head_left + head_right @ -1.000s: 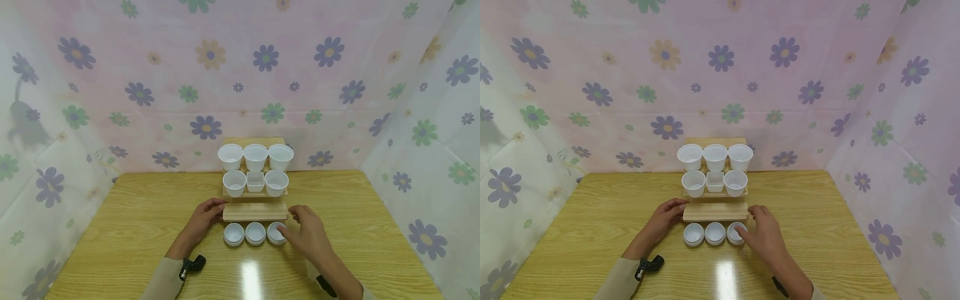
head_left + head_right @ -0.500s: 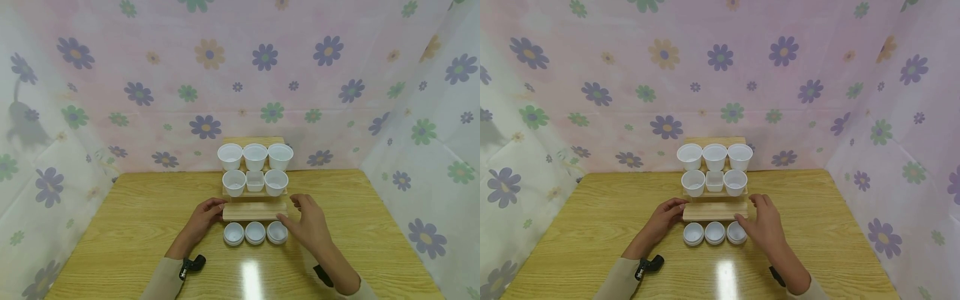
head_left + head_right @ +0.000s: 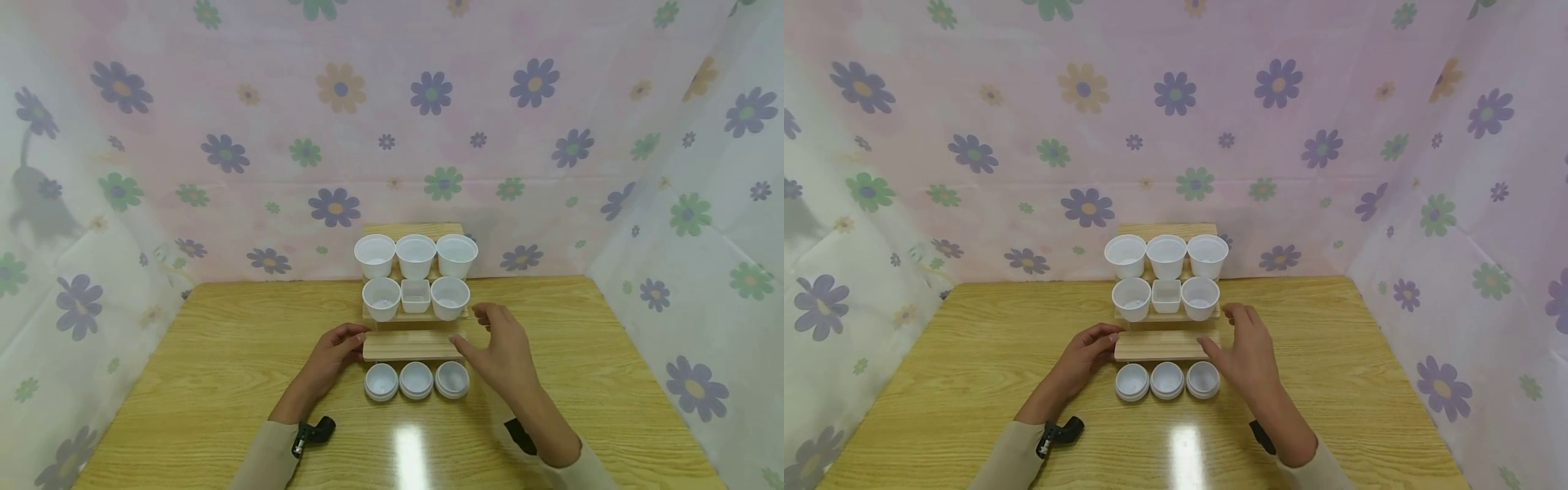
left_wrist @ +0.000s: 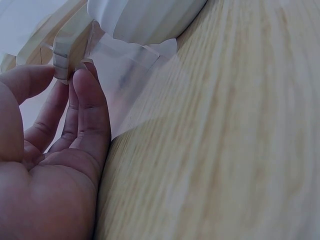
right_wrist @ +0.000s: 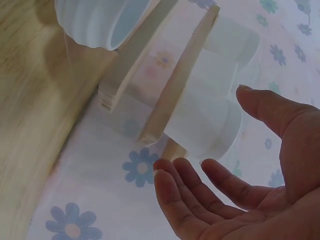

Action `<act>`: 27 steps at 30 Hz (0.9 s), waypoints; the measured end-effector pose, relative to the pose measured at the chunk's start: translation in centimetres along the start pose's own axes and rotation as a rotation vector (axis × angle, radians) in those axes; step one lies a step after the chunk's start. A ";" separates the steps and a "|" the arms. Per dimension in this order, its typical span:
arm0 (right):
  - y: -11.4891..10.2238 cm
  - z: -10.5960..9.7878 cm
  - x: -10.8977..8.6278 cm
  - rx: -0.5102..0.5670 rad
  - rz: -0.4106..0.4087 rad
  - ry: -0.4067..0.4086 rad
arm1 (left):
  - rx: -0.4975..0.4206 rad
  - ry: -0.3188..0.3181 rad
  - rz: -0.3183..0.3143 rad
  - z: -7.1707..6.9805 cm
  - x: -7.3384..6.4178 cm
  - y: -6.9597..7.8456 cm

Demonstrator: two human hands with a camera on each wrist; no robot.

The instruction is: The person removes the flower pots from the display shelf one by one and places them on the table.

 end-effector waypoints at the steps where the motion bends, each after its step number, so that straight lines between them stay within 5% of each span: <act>1: -0.1 0.0 0.1 0.003 -0.001 0.002 | 0.000 0.000 0.000 0.0 0.0 0.0; 27: -0.8 -0.5 2.6 0.105 0.008 0.045 | 0.019 -0.010 0.008 -0.1 0.1 -0.2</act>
Point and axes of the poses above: each hand's wrist, its own x-axis towards the middle knuckle, its own z-axis out of the palm, y = z × x, the point moved 7 cm from there along x, towards the middle knuckle, and after that the axes turned 11 degrees about -y, right-handed, at the moved point
